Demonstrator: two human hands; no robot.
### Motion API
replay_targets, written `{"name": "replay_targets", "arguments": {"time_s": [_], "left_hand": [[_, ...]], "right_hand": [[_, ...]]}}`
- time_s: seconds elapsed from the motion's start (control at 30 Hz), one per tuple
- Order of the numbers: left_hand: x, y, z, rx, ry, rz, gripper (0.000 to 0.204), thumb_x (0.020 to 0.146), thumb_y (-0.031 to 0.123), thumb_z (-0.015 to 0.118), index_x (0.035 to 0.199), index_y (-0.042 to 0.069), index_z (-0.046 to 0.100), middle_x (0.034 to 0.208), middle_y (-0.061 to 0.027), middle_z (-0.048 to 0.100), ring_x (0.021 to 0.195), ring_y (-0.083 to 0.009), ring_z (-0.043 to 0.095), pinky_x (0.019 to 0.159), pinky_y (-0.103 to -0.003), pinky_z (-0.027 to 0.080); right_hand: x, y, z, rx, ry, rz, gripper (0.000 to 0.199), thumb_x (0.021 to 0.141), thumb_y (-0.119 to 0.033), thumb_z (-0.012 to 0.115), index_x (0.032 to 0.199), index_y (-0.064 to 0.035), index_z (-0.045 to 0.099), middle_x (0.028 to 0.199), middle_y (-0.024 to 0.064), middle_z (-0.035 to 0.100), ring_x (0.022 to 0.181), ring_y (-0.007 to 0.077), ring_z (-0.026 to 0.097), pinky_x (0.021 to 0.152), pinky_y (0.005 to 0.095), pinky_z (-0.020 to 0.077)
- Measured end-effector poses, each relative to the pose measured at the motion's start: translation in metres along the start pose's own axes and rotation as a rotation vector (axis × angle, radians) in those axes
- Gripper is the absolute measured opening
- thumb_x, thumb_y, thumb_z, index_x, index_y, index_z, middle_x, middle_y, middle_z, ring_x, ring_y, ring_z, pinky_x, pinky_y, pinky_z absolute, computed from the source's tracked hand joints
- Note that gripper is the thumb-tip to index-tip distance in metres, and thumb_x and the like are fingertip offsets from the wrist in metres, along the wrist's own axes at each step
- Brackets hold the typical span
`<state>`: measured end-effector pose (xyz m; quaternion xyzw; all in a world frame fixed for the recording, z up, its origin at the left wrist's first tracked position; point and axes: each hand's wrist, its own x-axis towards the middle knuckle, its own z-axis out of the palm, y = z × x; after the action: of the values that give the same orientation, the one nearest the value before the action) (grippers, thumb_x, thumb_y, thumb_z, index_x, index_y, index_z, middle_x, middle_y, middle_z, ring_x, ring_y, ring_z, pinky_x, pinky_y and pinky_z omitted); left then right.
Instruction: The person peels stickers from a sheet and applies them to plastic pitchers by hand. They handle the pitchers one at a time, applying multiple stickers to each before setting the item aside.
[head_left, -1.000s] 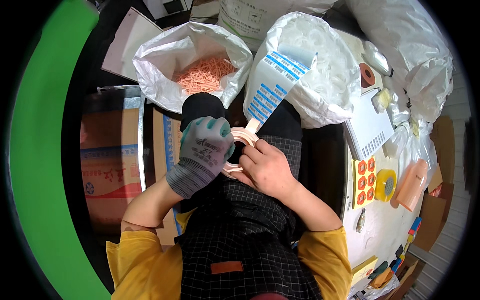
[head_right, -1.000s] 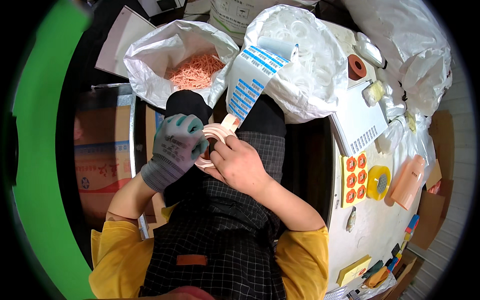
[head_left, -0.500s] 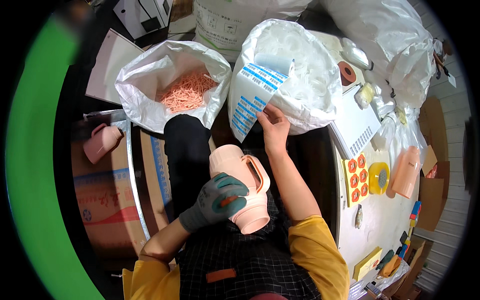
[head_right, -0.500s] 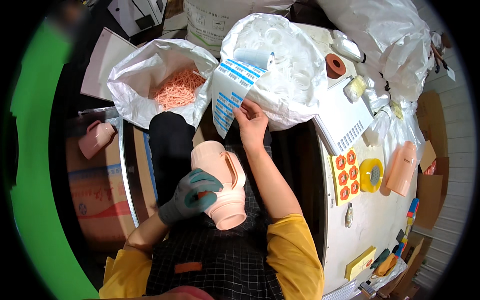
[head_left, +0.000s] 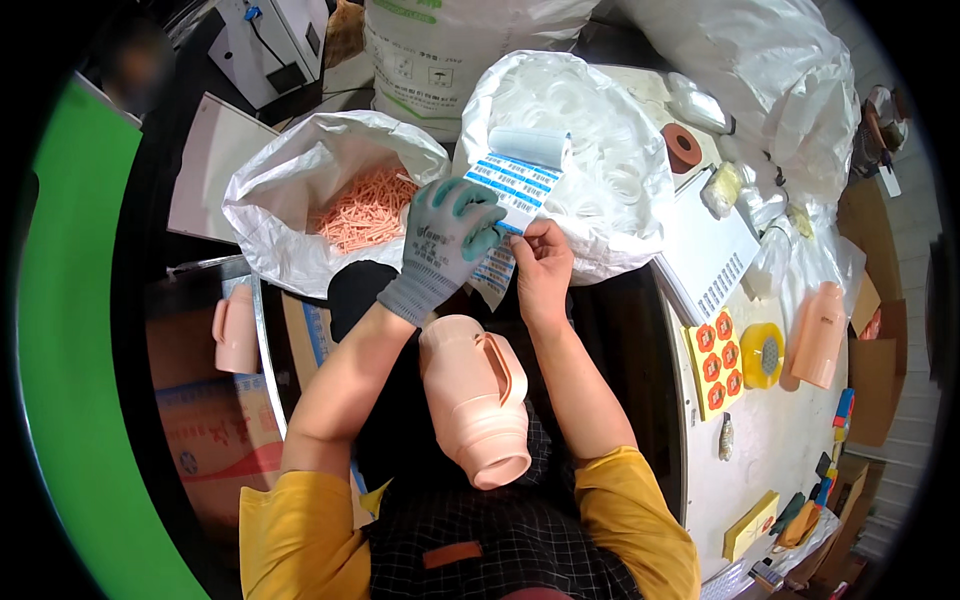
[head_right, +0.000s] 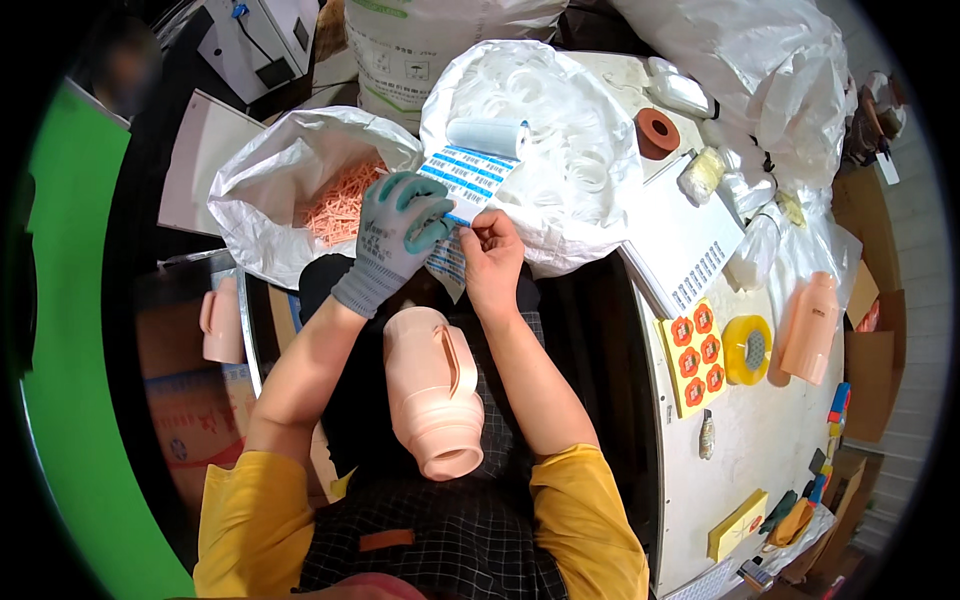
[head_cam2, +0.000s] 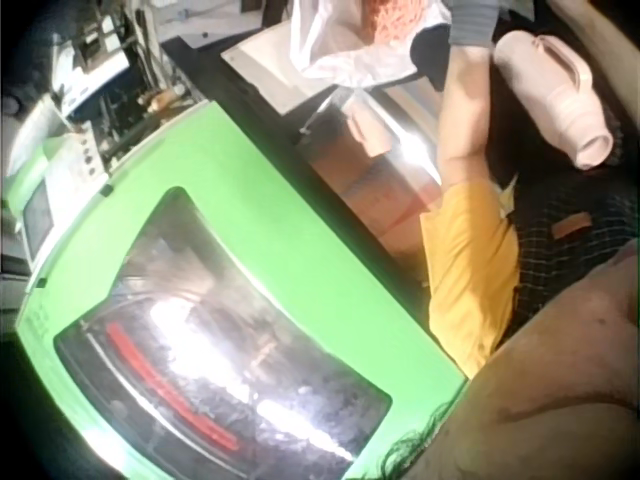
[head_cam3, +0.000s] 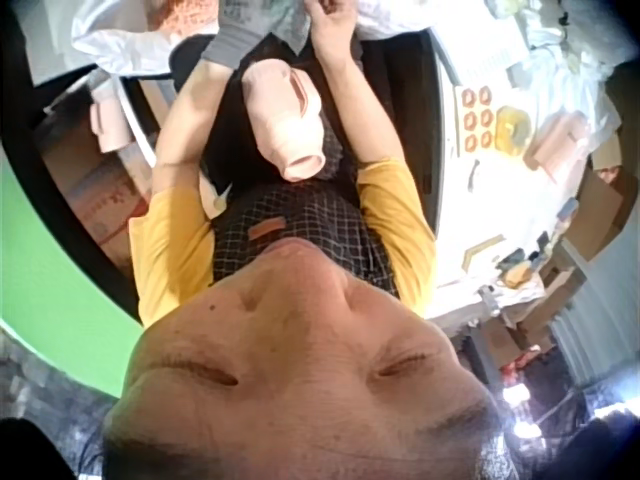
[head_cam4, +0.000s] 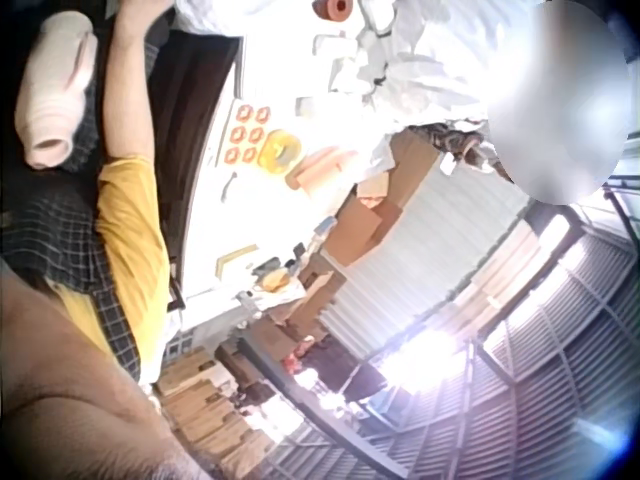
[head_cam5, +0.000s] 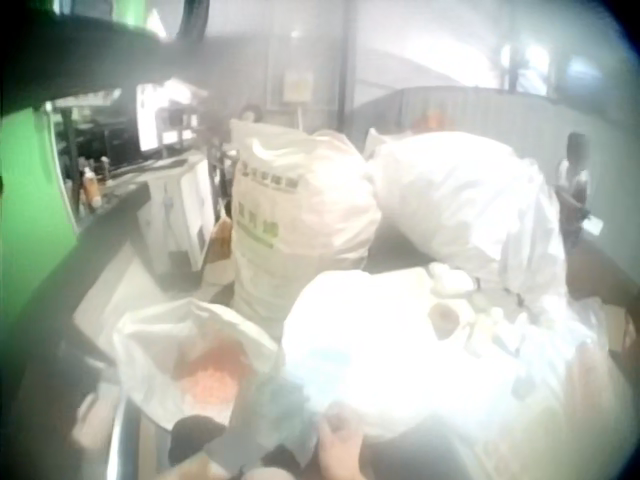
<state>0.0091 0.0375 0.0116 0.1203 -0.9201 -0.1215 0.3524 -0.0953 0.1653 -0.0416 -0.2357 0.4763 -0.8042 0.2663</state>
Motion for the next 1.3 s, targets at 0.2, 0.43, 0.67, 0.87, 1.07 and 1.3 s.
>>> {"name": "replay_targets", "arguments": {"time_s": [0.2,0.43,0.67,0.87,1.07,1.3], "left_hand": [[-0.01,0.002,0.008,-0.087,0.051,-0.048,0.026,0.079,0.016,0.082,0.103,0.016,0.074,0.114,-0.0019,0.069,0.114,-0.0316,0.062,0.1,-0.048,0.047],[-0.012,0.017,-0.011,-0.158,0.058,-0.038,0.023,0.077,0.011,0.084,0.098,0.012,0.074,0.116,-0.0053,0.069,0.112,-0.0338,0.062,0.101,-0.047,0.047],[-0.157,0.064,-0.04,-0.808,0.153,-0.592,0.02,0.087,-0.001,0.083,0.105,0.002,0.074,0.109,-0.0157,0.073,0.097,-0.0242,0.072,0.085,-0.033,0.058],[-0.152,0.131,-0.055,-0.593,0.004,-0.403,0.016,0.086,-0.004,0.081,0.1,0.001,0.073,0.097,-0.0115,0.075,0.086,-0.0203,0.074,0.08,-0.031,0.06],[-0.14,0.096,-0.113,-1.084,0.265,-0.951,0.014,0.091,-0.001,0.08,0.103,0.003,0.074,0.093,-0.0072,0.075,0.083,-0.0162,0.072,0.075,-0.027,0.058],[-0.156,0.063,-0.162,-1.018,0.146,-1.018,0.016,0.095,0.008,0.081,0.106,-0.001,0.074,0.091,-0.0055,0.073,0.079,-0.0119,0.067,0.071,-0.026,0.055]], "right_hand": [[-0.003,0.0,-0.002,-0.008,-0.03,0.01,0.012,0.098,0.009,0.062,0.104,-0.0024,0.061,0.096,-0.0003,0.067,0.085,0.0035,0.06,0.076,0.0214,0.0461],[-0.017,-0.021,-0.009,0.023,-0.009,0.089,0.021,0.098,0.008,0.062,0.117,-0.0002,0.061,0.117,0.0086,0.07,0.105,0.0126,0.067,0.093,0.0271,0.052],[-0.159,-0.074,-0.097,-0.247,-0.075,0.579,0.018,0.111,-0.017,0.059,0.119,-0.0008,0.059,0.1,0.0106,0.071,0.069,0.0133,0.064,0.064,0.0253,0.0521],[-0.237,-0.119,-0.067,-0.134,-0.264,0.73,0.092,0.095,-0.03,0.08,0.162,-0.0015,0.023,0.158,0.0163,0.042,0.144,0.0256,0.046,0.119,0.0433,0.0415],[-0.215,-0.104,-0.031,-0.667,-0.444,0.284,0.114,0.073,-0.011,0.094,0.163,-0.0041,0.024,0.161,0.0222,0.03,0.151,0.0359,0.036,0.121,0.0479,0.0415],[-0.211,-0.093,-0.018,-1.079,-0.586,-0.231,0.113,0.065,-0.014,0.098,0.16,-0.0187,0.037,0.161,0.0327,0.028,0.14,0.0514,0.039,0.109,0.0583,0.0443]]}}
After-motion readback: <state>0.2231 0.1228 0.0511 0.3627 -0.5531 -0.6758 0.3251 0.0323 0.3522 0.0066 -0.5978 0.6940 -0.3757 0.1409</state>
